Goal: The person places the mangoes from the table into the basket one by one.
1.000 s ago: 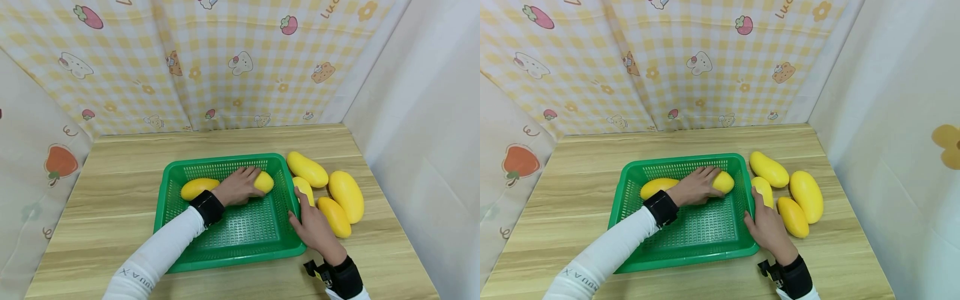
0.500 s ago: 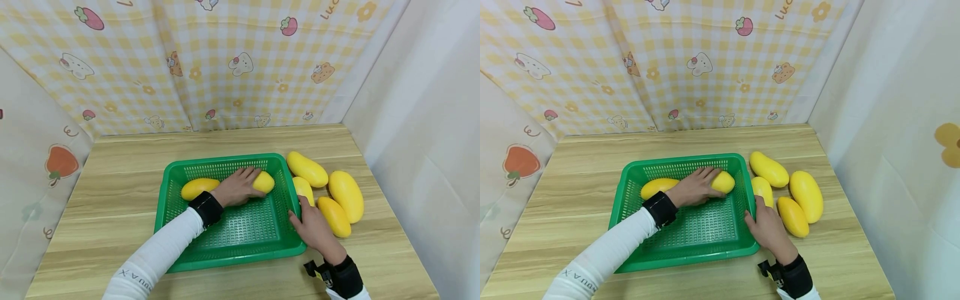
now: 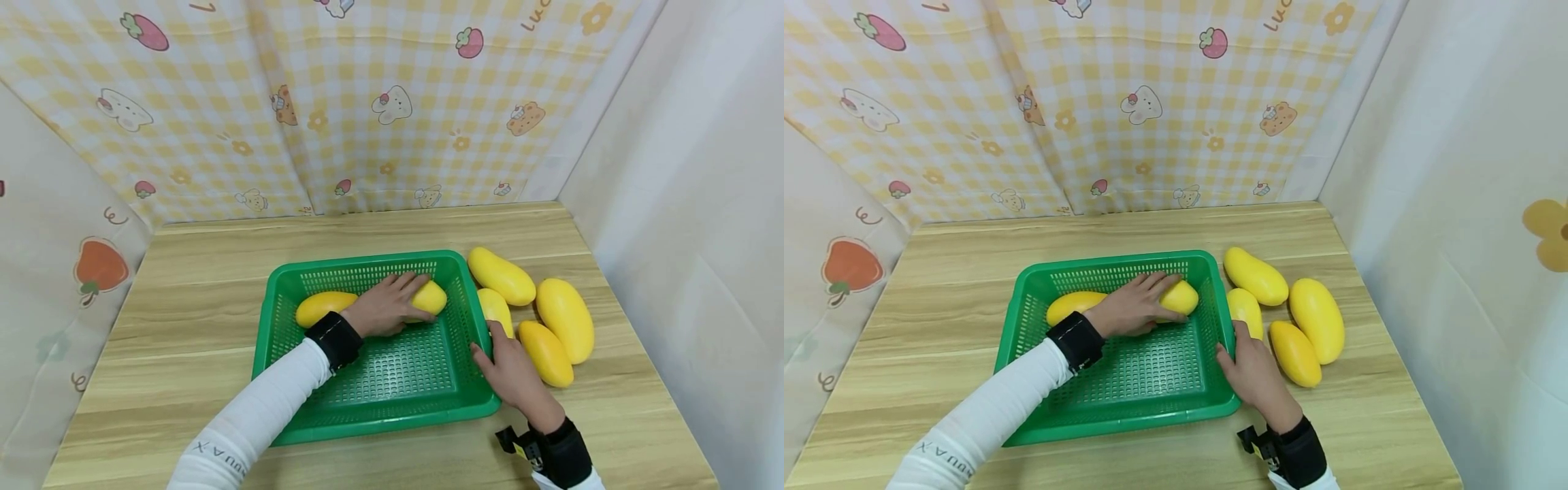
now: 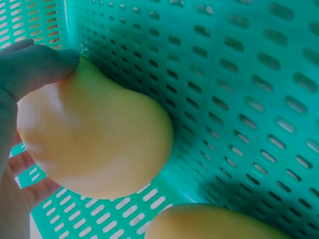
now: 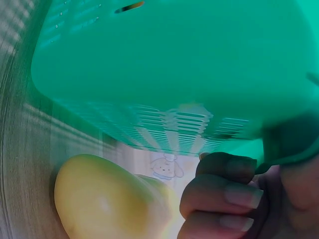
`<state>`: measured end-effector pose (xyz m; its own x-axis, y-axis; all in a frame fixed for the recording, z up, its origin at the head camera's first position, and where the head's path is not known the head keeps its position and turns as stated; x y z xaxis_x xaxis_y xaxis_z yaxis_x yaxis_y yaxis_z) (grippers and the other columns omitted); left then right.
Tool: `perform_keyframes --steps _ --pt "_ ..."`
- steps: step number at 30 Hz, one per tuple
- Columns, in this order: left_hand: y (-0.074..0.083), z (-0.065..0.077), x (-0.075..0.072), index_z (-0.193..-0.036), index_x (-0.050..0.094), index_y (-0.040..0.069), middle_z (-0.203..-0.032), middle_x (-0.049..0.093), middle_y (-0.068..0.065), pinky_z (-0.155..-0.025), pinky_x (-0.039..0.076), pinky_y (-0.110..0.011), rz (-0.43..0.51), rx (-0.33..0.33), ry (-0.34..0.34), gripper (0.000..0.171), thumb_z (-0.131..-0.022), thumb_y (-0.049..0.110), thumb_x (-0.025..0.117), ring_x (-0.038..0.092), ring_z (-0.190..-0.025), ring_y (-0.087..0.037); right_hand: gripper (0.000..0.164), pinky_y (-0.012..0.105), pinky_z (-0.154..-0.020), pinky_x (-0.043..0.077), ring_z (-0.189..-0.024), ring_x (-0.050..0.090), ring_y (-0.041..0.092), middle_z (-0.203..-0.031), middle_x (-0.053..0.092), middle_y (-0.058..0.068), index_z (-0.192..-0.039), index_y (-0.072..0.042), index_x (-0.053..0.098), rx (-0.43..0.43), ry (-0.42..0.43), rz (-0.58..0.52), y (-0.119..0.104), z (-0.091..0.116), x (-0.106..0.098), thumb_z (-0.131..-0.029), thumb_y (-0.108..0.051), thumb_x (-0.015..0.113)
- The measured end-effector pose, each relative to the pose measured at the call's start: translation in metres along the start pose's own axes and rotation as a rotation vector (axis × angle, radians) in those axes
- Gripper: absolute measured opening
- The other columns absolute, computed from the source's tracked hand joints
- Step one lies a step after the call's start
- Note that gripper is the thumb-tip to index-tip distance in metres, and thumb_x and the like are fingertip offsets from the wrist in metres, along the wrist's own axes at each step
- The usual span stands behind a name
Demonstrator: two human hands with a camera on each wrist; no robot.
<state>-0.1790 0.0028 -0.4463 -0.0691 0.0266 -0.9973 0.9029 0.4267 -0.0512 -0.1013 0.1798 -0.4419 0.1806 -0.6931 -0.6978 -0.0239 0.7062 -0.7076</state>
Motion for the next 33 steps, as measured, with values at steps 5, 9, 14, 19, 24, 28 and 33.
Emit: perform_keyframes --steps 5,9,14,19,24,28,33 --pt "0.0 0.002 -0.004 -0.13 0.055 0.046 -0.149 0.028 -0.019 -0.098 0.041 -0.05 -0.008 0.002 0.006 0.056 -0.083 0.023 0.073 0.033 -0.131 -0.036 0.037 0.026 -0.053 0.053 -0.068 0.062 0.014 -0.091 0.066 0.015 -0.127 -0.001 0.042 -0.002 0.001 -0.015 0.0 -0.001 0.001 -0.096 -0.016 0.056" --pt "-0.001 0.007 -0.012 -0.134 0.051 0.045 -0.15 0.03 -0.018 -0.099 0.04 -0.051 -0.042 -0.013 -0.017 0.054 -0.087 0.024 0.068 0.032 -0.133 -0.036 0.037 0.026 -0.053 0.053 -0.069 0.062 0.014 -0.092 0.066 0.015 -0.127 -0.001 0.042 -0.002 -0.006 -0.023 0.002 -0.001 0.002 -0.097 -0.017 0.056" --pt "-0.004 0.016 -0.031 -0.135 0.051 0.042 -0.146 0.038 -0.016 -0.099 0.041 -0.051 -0.087 -0.017 0.002 0.048 -0.091 0.026 0.064 0.036 -0.132 -0.034 0.037 0.025 -0.053 0.052 -0.068 0.061 0.013 -0.091 0.065 0.014 -0.127 -0.003 0.041 0.01 -0.016 -0.033 0.004 0.0 0.003 -0.097 -0.016 0.055" --pt "-0.009 0.032 -0.058 -0.134 0.054 0.037 -0.138 0.046 -0.015 -0.093 0.045 -0.047 -0.096 -0.035 0.074 0.045 -0.091 0.026 0.065 0.042 -0.126 -0.031 0.036 0.025 -0.053 0.052 -0.068 0.061 0.012 -0.09 0.065 0.013 -0.127 -0.003 0.041 0.017 -0.024 -0.048 0.002 0.0 0.001 -0.097 -0.017 0.056" --pt "-0.019 0.056 -0.086 -0.134 0.055 0.03 -0.132 0.049 -0.017 -0.088 0.047 -0.049 -0.056 -0.085 0.151 0.053 -0.085 0.023 0.073 0.046 -0.12 -0.032 0.036 0.025 -0.052 0.051 -0.067 0.061 0.012 -0.089 0.065 0.013 -0.127 -0.002 0.04 0.024 -0.033 -0.058 0.002 0.0 0.002 -0.097 -0.018 0.056" --pt "-0.031 0.081 -0.102 -0.135 0.055 0.026 -0.131 0.049 -0.02 -0.088 0.046 -0.055 0.006 -0.215 0.191 0.055 -0.084 0.025 0.074 0.046 -0.118 -0.035 0.036 0.025 -0.053 0.052 -0.067 0.061 0.012 -0.089 0.065 0.013 -0.126 -0.003 0.04 0.025 -0.033 -0.066 0.003 0.0 0.003 -0.097 -0.017 0.056" --pt "-0.045 0.113 -0.107 -0.14 0.05 0.022 -0.132 0.046 -0.022 -0.089 0.042 -0.06 0.087 -0.397 0.217 0.059 -0.086 0.031 0.071 0.044 -0.12 -0.038 0.035 0.026 -0.054 0.052 -0.068 0.061 0.013 -0.089 0.064 0.013 -0.127 -0.004 0.04 0.031 -0.039 -0.084 0.004 -0.002 0.003 -0.097 -0.016 0.055"
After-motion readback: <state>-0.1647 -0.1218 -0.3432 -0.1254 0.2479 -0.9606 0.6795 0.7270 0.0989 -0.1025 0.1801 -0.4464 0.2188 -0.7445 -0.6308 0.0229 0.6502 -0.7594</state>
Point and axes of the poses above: each hand's wrist, its own z-axis away from the middle knuckle, its own x-axis out of the palm, y = z × x, the point moved 7 cm from there along -z, towards the middle knuckle
